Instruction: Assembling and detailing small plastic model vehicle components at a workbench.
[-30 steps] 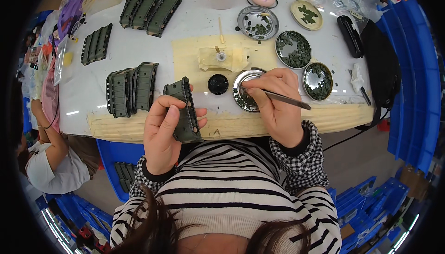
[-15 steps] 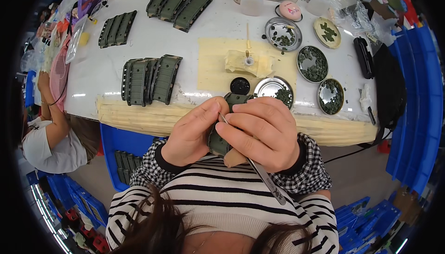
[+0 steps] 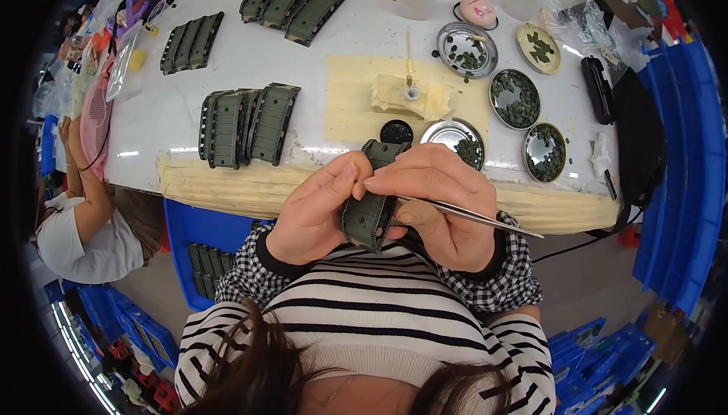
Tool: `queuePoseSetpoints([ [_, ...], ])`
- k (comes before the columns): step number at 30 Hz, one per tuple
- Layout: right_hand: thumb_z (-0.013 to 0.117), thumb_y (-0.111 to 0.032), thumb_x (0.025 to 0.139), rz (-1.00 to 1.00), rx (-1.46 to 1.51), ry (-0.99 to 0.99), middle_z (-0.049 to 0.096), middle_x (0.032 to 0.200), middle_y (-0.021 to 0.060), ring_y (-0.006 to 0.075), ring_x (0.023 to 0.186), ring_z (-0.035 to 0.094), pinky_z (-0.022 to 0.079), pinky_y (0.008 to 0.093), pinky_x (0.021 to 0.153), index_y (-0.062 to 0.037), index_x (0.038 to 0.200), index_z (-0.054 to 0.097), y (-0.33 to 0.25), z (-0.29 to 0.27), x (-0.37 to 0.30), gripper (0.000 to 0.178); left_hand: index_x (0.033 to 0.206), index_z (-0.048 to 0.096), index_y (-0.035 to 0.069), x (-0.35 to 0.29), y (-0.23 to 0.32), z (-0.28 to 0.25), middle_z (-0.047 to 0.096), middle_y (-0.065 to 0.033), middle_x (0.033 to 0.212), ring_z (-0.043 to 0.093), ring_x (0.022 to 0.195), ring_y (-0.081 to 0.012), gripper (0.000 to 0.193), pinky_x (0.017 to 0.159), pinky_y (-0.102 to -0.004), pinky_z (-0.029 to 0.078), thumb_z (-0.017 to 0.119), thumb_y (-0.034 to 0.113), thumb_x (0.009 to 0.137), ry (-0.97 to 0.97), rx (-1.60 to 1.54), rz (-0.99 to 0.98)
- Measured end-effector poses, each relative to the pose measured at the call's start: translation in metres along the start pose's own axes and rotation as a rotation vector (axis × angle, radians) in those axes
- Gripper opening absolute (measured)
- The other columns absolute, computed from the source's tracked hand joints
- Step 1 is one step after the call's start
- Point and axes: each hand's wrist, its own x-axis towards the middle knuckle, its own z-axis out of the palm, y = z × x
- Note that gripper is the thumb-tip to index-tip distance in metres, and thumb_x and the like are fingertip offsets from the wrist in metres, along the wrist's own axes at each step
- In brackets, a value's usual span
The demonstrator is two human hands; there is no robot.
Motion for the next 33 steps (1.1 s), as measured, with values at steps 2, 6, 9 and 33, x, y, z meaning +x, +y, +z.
queuePoseSetpoints([
  [2, 0.061, -0.015, 0.091, 0.002, -0.002, -0.006, 0.065, 0.101, 0.0132, 0.0275, 0.09, 0.06, 0.048, 0.0348, 0.083, 0.0014, 0.105, 0.067, 0.0, 0.0, 0.001, 0.022, 0.094, 0.044, 0.005, 0.0, 0.0, 0.0, 0.056, -0.0124, 0.103, 0.064, 0.101, -0.0234, 0.03, 0.088, -0.0395, 0.056, 0.034, 0.031, 0.105, 0.001, 0.002, 0.004],
  [6, 0.06, -0.014, 0.091, 0.009, 0.012, -0.012, 0.065, 0.1, 0.0132, 0.0272, 0.09, 0.06, 0.048, 0.0346, 0.083, 0.0014, 0.104, 0.067, 0.001, 0.0, 0.001, 0.021, 0.094, 0.044, 0.005, 0.001, -0.002, -0.002, 0.057, -0.0124, 0.103, 0.064, 0.101, -0.0231, 0.029, 0.088, -0.0391, 0.056, 0.034, 0.03, 0.105, -0.014, 0.004, 0.023],
  [9, 0.06, -0.013, 0.091, 0.019, 0.02, -0.005, 0.065, 0.1, 0.013, 0.027, 0.09, 0.06, 0.048, 0.0346, 0.083, 0.0014, 0.104, 0.067, 0.0, 0.001, 0.001, 0.021, 0.094, 0.044, 0.005, 0.0, -0.001, -0.001, 0.057, -0.0122, 0.103, 0.064, 0.101, -0.0228, 0.029, 0.087, -0.0386, 0.056, 0.035, 0.03, 0.105, 0.002, 0.012, 0.018],
  [33, 0.058, -0.006, 0.091, 0.142, -0.413, 0.227, 0.068, 0.086, 0.0071, 0.0249, 0.081, 0.053, 0.043, 0.0336, 0.074, -0.002, 0.09, 0.069, 0.034, 0.015, -0.002, 0.012, 0.146, 0.028, 0.0, -0.023, 0.021, -0.011, 0.057, -0.0128, 0.118, 0.061, 0.108, -0.0222, 0.064, 0.098, -0.0462, 0.051, 0.058, 0.002, 0.089, 0.304, 0.077, 0.283],
])
